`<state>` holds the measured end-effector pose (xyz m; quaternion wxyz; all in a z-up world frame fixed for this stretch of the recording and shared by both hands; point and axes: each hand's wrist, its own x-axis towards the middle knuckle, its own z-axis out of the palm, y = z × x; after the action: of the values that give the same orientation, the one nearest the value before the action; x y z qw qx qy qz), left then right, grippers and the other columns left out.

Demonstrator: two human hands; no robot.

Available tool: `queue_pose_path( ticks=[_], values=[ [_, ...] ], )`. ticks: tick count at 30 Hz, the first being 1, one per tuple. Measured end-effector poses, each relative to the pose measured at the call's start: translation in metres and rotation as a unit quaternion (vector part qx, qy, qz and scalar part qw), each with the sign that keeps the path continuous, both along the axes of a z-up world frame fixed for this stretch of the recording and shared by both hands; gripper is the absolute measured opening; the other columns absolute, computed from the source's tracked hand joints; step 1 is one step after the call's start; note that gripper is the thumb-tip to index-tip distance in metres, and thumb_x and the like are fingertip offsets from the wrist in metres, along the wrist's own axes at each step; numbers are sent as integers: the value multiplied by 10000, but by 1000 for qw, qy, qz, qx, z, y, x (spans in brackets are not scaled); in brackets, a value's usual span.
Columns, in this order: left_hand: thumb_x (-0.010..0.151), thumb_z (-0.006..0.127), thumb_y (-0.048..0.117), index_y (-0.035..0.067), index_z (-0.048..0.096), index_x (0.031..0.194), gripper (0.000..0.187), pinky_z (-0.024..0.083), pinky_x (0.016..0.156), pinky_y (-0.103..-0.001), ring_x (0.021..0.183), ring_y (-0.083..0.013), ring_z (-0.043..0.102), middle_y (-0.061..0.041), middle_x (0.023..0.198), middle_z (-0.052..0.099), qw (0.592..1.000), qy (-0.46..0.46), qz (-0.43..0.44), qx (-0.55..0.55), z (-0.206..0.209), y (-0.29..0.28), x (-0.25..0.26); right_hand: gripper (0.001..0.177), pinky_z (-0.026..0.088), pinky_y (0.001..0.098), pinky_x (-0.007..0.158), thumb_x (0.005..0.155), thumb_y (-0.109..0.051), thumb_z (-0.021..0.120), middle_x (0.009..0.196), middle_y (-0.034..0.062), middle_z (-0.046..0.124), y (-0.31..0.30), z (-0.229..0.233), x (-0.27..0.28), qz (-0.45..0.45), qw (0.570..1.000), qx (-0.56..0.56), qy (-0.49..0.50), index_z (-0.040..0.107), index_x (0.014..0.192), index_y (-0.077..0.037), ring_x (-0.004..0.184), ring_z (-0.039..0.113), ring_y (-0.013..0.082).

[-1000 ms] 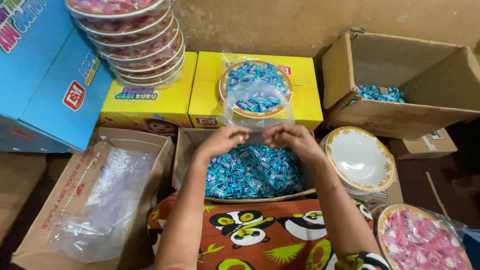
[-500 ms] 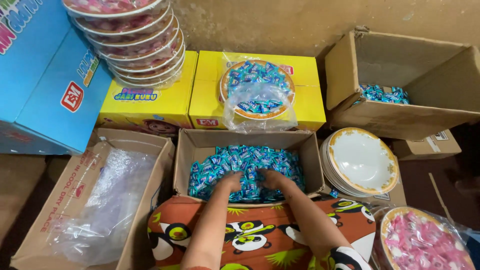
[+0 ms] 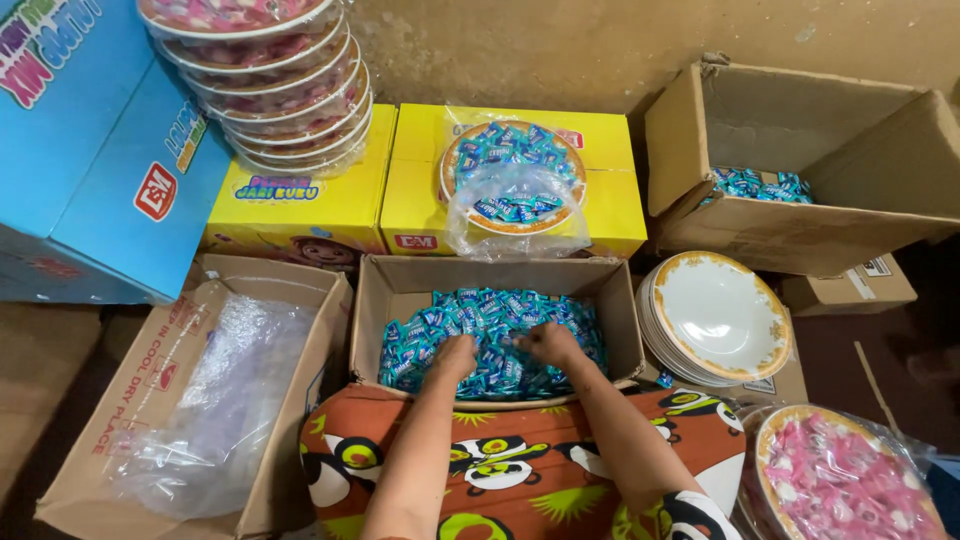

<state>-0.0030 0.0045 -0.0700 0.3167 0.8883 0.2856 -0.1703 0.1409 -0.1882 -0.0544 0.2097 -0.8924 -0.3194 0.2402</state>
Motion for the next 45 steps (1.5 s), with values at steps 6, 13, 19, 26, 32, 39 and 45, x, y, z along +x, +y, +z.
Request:
queue_pose_path(
  ticks=[6, 13, 19, 26, 32, 39, 45],
  values=[
    [927, 546, 96, 135, 692, 1176, 291, 566, 989, -542, 1163, -410, 685, -204, 1163, 741, 999, -15, -1, 47, 65, 4, -14, 248, 589, 560, 805, 914, -311, 567, 854, 219, 723, -1, 30, 0, -96, 991, 91, -2, 695, 855, -107, 907, 699, 454],
    [928, 535, 64, 194, 689, 1252, 382, 543, 994, -520, 1123, -418, 694, -248, 1151, 730, 992, -125, 15, 0, 174, 16, -14, 205, 684, 416, 606, 767, 62, 717, 749, 108, 621, -14, 216, -42, -186, 840, 412, 300, 687, 970, 62, 656, 685, 211],
    [977, 565, 87, 156, 691, 1261, 318, 543, 965, -504, 906, -331, 771, -247, 1073, 742, 946, -315, -4, -80, 322, -8, 23, 345, 670, 440, 711, 882, -86, 750, 1042, 213, 697, 38, 262, 11, -125, 876, 454, 101, 707, 1221, -42, 890, 732, 267],
    [1002, 472, 79, 72, 614, 1362, 387, 419, 1125, -527, 1303, -408, 560, -230, 1273, 642, 924, -375, -47, -59, 325, 4, 15, 386, 537, 487, 983, 942, -24, 616, 1224, 269, 601, 19, 268, 8, -49, 882, 470, 7, 605, 1325, -71, 1175, 602, 390],
    [976, 482, 16, -41, 661, 1285, 362, 522, 1021, -558, 1210, -450, 632, -327, 1219, 679, 938, -234, -17, -254, 192, 13, -4, 243, 626, 421, 742, 909, 66, 562, 954, 235, 752, -2, 125, 7, -60, 919, 351, 169, 751, 1055, 24, 845, 746, 301],
    [982, 503, 224, 381, 401, 1559, 607, 322, 1197, -603, 1459, -510, 338, -234, 1629, 265, 998, -6, -61, 5, -3, -2, 7, 768, 493, 509, 1088, 764, -653, 731, 1285, 146, 700, -4, -80, 36, 157, 981, -94, -58, 526, 1448, -372, 1337, 569, 381],
    [923, 556, 202, 283, 570, 1445, 528, 463, 1122, -528, 1338, -432, 549, -212, 1444, 582, 984, 91, -144, -50, -16, 1, 7, 600, 526, 479, 1046, 766, -499, 737, 1226, 182, 712, -2, -75, 18, 235, 965, -118, 15, 672, 1290, -215, 1201, 650, 397]
  ],
)
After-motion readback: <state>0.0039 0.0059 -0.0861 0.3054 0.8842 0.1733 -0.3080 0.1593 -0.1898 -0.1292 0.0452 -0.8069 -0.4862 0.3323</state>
